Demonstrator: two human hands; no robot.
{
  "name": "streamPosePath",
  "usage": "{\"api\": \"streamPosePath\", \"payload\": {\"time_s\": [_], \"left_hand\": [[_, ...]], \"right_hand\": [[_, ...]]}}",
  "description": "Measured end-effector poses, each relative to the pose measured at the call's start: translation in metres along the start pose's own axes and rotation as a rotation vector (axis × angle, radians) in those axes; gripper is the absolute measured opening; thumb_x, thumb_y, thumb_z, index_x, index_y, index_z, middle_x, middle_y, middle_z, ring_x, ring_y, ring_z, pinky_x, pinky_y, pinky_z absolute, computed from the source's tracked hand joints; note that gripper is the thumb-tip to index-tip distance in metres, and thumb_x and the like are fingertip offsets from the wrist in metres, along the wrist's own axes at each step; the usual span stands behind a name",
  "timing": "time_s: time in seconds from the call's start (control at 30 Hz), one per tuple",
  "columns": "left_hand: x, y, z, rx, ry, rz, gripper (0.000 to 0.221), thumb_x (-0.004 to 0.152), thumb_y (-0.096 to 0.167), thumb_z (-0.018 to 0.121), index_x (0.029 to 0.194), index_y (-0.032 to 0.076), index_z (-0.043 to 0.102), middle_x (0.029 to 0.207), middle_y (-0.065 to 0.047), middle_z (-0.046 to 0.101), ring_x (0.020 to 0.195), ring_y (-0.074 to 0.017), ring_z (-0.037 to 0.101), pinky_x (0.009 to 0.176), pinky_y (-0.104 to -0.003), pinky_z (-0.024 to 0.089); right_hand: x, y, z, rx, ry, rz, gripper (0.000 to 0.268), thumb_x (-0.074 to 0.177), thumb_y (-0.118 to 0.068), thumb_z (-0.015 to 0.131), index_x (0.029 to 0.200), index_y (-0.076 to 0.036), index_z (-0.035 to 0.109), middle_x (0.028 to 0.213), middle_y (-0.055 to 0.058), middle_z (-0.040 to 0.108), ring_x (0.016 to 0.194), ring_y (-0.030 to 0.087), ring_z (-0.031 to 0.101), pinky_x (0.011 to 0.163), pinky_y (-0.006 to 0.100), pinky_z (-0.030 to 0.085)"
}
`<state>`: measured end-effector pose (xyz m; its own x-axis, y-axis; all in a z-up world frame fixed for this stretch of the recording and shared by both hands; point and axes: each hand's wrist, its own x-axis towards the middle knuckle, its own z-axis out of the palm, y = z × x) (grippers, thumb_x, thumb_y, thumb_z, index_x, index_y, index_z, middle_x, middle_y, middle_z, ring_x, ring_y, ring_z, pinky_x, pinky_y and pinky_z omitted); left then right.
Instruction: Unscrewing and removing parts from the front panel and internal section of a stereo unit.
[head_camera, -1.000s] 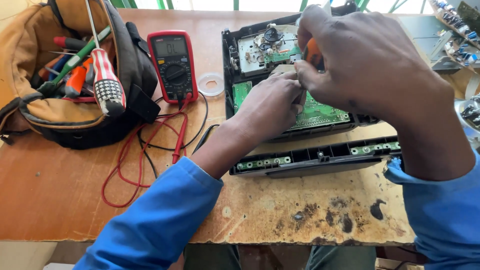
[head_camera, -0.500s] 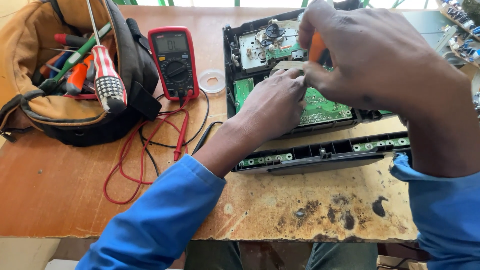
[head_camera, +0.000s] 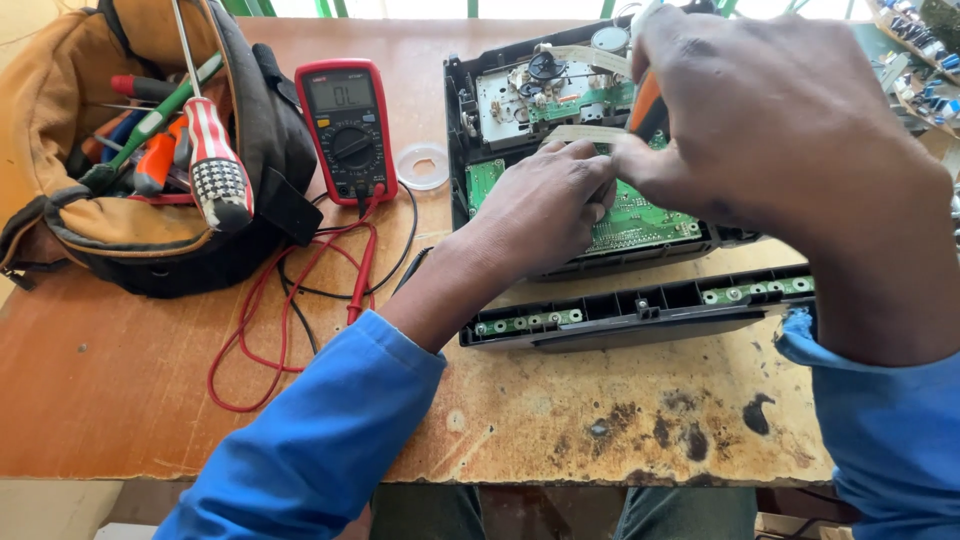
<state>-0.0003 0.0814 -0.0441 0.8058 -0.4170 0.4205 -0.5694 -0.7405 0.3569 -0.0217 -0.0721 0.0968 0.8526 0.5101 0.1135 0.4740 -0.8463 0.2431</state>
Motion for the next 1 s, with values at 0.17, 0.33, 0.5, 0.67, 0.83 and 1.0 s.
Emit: {"api": "streamPosePath", "payload": {"time_s": [0.17, 0.33, 0.5, 0.67, 0.83, 1.0], "left_hand": [[0.000, 0.010, -0.003, 0.051, -0.026, 0.022, 0.023, 0.094, 0.004, 0.055, 0.116, 0.004, 0.059, 0.113, -0.015, 0.061, 0.102, -0.0355, 0.060, 0.084, -0.051, 0.055], [0.000, 0.007, 0.002, 0.100, -0.025, 0.023, 0.019, 0.095, 0.008, 0.056, 0.111, 0.003, 0.063, 0.110, -0.016, 0.063, 0.104, -0.0358, 0.060, 0.085, -0.050, 0.053], [-0.002, 0.010, -0.006, 0.105, -0.020, 0.051, 0.031, 0.093, 0.012, 0.059, 0.123, 0.003, 0.059, 0.117, -0.014, 0.060, 0.105, -0.0353, 0.057, 0.082, -0.050, 0.052], [-0.001, 0.008, -0.003, 0.109, -0.001, 0.082, 0.020, 0.089, 0.006, 0.060, 0.109, 0.004, 0.061, 0.108, -0.013, 0.061, 0.101, -0.0354, 0.058, 0.080, -0.048, 0.052], [0.000, 0.010, -0.004, 0.110, -0.021, 0.047, 0.015, 0.093, 0.009, 0.059, 0.107, 0.005, 0.060, 0.106, -0.012, 0.060, 0.100, -0.0338, 0.058, 0.078, -0.049, 0.053], [-0.001, 0.010, -0.003, 0.119, -0.034, 0.033, 0.028, 0.094, 0.011, 0.057, 0.120, 0.002, 0.060, 0.112, -0.015, 0.060, 0.105, -0.0340, 0.058, 0.086, -0.048, 0.052]], "right_hand": [[0.003, 0.002, -0.001, -0.042, 0.088, -0.044, 0.031, 0.100, -0.048, 0.063, 0.113, -0.021, 0.070, 0.090, 0.012, 0.079, 0.081, 0.041, 0.074, 0.072, 0.052, 0.054], [-0.003, 0.003, -0.003, -0.104, 0.020, -0.026, 0.050, 0.091, -0.065, 0.061, 0.116, -0.022, 0.063, 0.093, 0.005, 0.077, 0.086, 0.037, 0.074, 0.070, 0.049, 0.054], [-0.002, -0.001, -0.010, -0.127, -0.004, 0.008, 0.035, 0.105, -0.054, 0.058, 0.118, -0.023, 0.066, 0.071, 0.006, 0.078, 0.066, 0.031, 0.074, 0.062, 0.044, 0.054], [-0.004, 0.002, -0.011, -0.044, 0.015, -0.044, 0.029, 0.097, -0.039, 0.057, 0.119, -0.022, 0.064, 0.083, 0.009, 0.078, 0.077, 0.037, 0.073, 0.067, 0.050, 0.052], [-0.001, 0.007, -0.010, 0.059, -0.009, -0.163, 0.045, 0.080, -0.027, 0.060, 0.125, -0.021, 0.060, 0.114, 0.006, 0.073, 0.092, 0.041, 0.070, 0.074, 0.055, 0.048], [-0.005, 0.005, -0.005, -0.025, 0.066, -0.114, 0.057, 0.085, -0.055, 0.072, 0.126, -0.016, 0.062, 0.109, 0.007, 0.074, 0.092, 0.039, 0.073, 0.072, 0.054, 0.053]]}}
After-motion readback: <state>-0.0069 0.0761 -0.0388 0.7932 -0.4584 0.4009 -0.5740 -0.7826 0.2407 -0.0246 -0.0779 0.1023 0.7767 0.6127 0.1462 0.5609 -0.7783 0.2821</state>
